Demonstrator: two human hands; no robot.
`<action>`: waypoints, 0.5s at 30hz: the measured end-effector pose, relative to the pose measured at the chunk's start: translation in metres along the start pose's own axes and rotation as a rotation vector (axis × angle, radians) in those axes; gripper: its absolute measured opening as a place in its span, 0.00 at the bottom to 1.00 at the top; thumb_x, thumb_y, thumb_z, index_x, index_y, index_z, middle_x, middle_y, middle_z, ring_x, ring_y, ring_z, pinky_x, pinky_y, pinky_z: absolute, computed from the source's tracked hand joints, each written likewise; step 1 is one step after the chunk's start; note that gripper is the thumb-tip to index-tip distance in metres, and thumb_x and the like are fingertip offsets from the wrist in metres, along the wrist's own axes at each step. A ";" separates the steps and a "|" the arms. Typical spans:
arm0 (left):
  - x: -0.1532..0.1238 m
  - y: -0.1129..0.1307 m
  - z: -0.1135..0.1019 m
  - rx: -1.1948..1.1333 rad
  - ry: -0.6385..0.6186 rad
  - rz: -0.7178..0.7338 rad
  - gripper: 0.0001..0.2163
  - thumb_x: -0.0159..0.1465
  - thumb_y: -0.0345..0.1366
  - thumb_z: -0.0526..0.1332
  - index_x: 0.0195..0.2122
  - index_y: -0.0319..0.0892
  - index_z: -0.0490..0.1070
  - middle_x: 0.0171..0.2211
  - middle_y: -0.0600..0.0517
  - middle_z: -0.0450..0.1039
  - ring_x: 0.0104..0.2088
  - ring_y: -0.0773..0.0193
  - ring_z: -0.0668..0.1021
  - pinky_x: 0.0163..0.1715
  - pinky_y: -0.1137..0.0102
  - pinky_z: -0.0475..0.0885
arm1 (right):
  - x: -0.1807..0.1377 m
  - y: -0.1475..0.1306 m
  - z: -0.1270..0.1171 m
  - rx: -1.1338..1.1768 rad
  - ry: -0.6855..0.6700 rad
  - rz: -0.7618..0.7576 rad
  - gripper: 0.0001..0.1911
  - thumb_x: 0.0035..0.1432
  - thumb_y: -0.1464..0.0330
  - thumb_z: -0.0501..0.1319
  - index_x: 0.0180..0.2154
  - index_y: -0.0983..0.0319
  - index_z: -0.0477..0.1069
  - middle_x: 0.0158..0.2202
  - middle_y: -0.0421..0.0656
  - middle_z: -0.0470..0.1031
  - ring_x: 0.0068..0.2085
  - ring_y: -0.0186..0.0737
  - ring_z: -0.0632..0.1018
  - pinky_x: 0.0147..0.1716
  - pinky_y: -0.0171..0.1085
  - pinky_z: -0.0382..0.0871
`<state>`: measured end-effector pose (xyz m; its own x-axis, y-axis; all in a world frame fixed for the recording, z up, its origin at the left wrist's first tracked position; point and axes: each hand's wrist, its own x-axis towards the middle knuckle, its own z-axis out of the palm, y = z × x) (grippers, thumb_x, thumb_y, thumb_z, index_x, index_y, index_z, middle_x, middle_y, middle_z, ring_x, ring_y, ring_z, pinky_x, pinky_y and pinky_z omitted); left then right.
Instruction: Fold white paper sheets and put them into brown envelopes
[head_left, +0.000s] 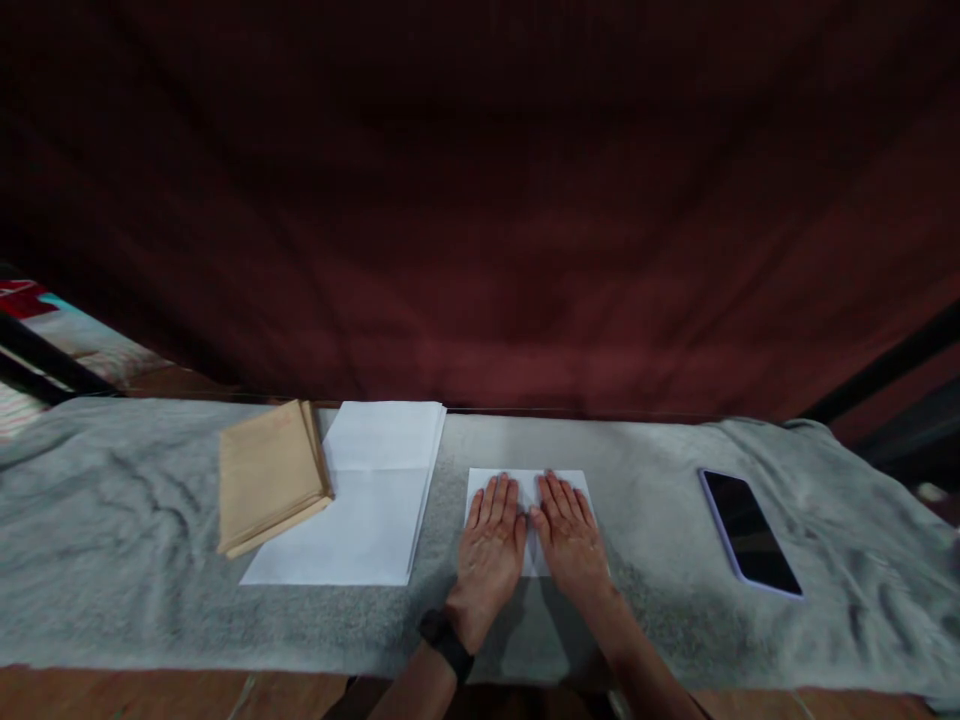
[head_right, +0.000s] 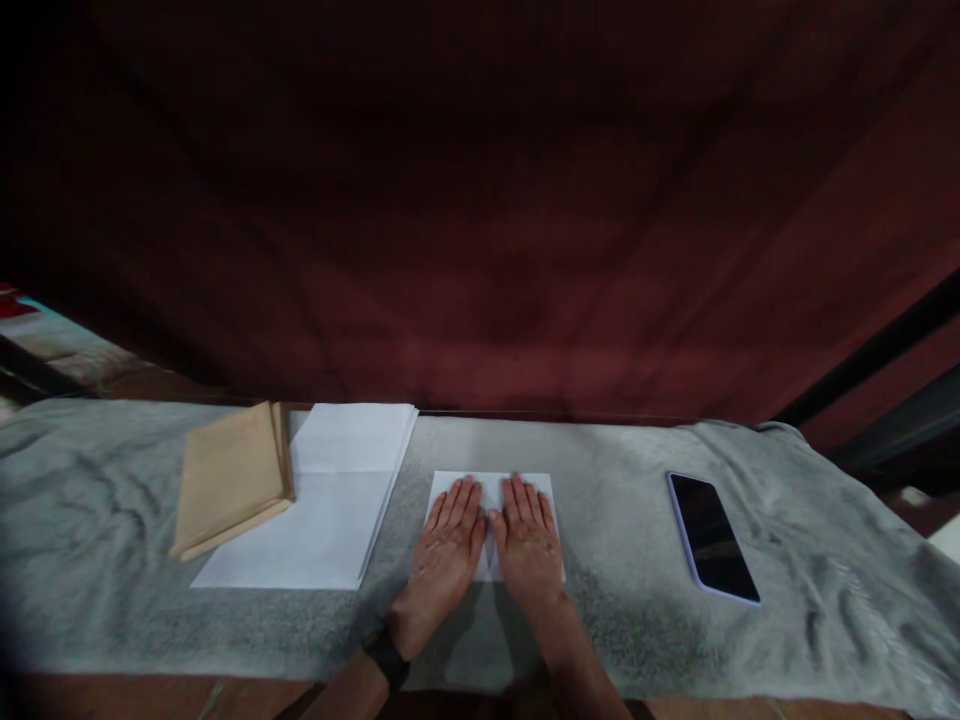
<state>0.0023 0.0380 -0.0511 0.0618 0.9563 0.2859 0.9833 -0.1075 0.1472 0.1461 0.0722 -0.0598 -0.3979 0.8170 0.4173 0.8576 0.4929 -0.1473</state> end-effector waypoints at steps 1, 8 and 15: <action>-0.001 -0.003 0.000 0.006 0.012 -0.011 0.24 0.73 0.33 0.46 0.69 0.36 0.59 0.70 0.44 0.59 0.70 0.55 0.62 0.69 0.54 0.60 | -0.001 0.003 0.001 -0.022 0.014 0.003 0.27 0.75 0.63 0.44 0.68 0.66 0.60 0.68 0.53 0.64 0.69 0.50 0.64 0.67 0.53 0.55; -0.006 -0.022 -0.004 0.042 0.044 -0.096 0.26 0.73 0.39 0.47 0.70 0.36 0.57 0.70 0.42 0.58 0.70 0.54 0.62 0.68 0.53 0.60 | -0.009 0.013 0.006 -0.123 0.094 0.065 0.30 0.75 0.59 0.41 0.68 0.67 0.60 0.68 0.58 0.62 0.68 0.54 0.66 0.65 0.56 0.58; -0.009 -0.025 -0.006 0.068 0.028 -0.126 0.27 0.74 0.42 0.47 0.71 0.35 0.54 0.70 0.41 0.57 0.70 0.54 0.61 0.69 0.54 0.59 | -0.022 0.033 -0.002 -0.133 0.159 0.091 0.31 0.75 0.58 0.43 0.70 0.67 0.56 0.67 0.59 0.64 0.66 0.56 0.68 0.64 0.57 0.59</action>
<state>-0.0242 0.0309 -0.0518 -0.0669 0.9529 0.2957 0.9924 0.0327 0.1190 0.1835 0.0699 -0.0722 -0.2696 0.7936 0.5454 0.9272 0.3669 -0.0756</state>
